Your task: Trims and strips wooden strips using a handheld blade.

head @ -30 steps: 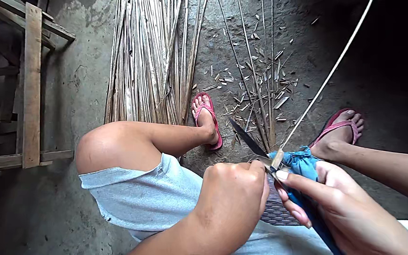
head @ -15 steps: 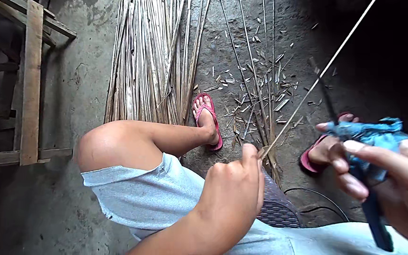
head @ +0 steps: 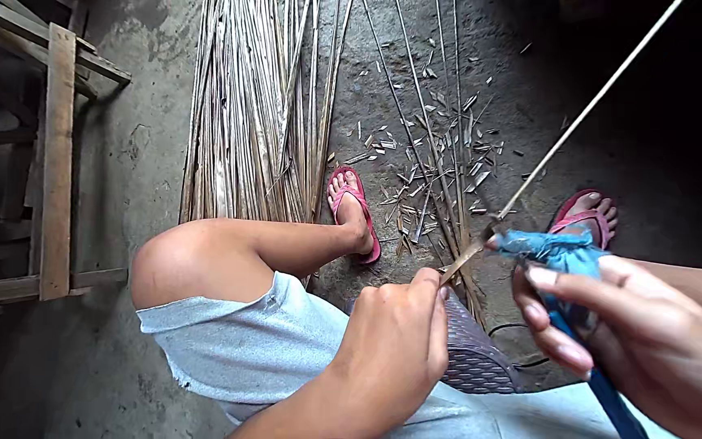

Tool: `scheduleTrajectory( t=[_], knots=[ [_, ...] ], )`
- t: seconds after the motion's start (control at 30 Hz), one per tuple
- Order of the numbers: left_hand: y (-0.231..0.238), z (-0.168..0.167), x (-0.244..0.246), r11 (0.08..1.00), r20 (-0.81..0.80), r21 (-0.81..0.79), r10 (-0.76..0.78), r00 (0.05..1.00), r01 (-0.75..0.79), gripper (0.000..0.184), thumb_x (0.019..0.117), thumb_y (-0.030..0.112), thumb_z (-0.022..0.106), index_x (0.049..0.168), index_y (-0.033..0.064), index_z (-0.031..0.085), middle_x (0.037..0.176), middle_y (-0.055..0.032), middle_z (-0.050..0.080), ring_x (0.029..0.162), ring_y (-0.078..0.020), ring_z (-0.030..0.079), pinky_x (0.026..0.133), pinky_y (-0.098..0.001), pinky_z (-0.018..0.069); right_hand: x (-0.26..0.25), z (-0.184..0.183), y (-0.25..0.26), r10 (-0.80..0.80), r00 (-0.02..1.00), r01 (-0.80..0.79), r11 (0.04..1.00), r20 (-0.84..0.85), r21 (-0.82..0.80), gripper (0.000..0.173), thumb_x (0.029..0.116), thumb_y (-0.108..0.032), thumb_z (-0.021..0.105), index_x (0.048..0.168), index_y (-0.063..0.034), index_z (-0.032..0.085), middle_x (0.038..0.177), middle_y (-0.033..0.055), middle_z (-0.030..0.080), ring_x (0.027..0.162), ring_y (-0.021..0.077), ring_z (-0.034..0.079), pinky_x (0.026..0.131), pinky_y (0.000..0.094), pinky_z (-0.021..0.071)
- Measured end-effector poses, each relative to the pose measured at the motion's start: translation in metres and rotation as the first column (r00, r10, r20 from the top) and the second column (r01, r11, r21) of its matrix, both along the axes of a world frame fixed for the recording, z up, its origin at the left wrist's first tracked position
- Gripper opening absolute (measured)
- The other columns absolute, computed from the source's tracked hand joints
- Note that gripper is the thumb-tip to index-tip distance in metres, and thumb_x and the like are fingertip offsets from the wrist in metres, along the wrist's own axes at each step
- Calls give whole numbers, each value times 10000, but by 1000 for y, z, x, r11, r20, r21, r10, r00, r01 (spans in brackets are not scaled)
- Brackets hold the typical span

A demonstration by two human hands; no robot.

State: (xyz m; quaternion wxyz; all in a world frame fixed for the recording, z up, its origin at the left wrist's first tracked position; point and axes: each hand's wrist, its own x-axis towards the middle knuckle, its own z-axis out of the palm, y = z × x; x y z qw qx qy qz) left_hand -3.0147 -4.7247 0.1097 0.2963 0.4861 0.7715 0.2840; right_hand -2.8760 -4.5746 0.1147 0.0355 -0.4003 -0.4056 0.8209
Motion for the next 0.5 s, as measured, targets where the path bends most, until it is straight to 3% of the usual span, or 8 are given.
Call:
scheduleTrajectory(
  t=[0.03, 0.13, 0.33, 0.5],
  knots=[
    [1, -1, 0, 1000, -33, 2, 17, 999, -17, 258, 1012, 118, 439, 945, 29, 671, 587, 9, 603, 507, -84, 592, 491, -234, 460, 1, 4, -4, 62, 998, -62, 998, -9, 1, 225, 997, -21, 387, 1134, -80, 555, 702, -85, 633, 474, -16, 553, 435, 124, 482],
    [2, -1, -3, 999, -26, 4, 43, 999, -43, 266, 973, 103, 427, 892, 36, 671, 602, 8, 611, 532, -73, 593, 509, -237, 460, 2, 11, -19, 149, 989, -149, 989, -20, -3, 197, 993, 22, 419, 1013, -132, 540, 714, -113, 645, 512, -30, 562, 477, 124, 484],
    [3, -1, -4, 997, -32, 21, 81, 996, -80, 263, 930, 99, 451, 774, 48, 656, 584, -8, 589, 543, -76, 605, 513, -243, 458, -1, 11, -27, 158, 987, -158, 981, -2, -117, 235, 993, 41, 409, 933, -132, 557, 686, -92, 654, 503, -27, 566, 474, 114, 473],
    [4, -4, 0, 997, -151, 40, 64, 986, -58, 251, 890, 111, 481, 724, 45, 658, 561, -33, 559, 533, -125, 597, 489, -290, 431, -3, 10, -27, 161, 987, -161, 974, -12, -161, 244, 990, 35, 398, 912, -139, 550, 677, -90, 650, 493, -36, 557, 461, 104, 460]
  ],
)
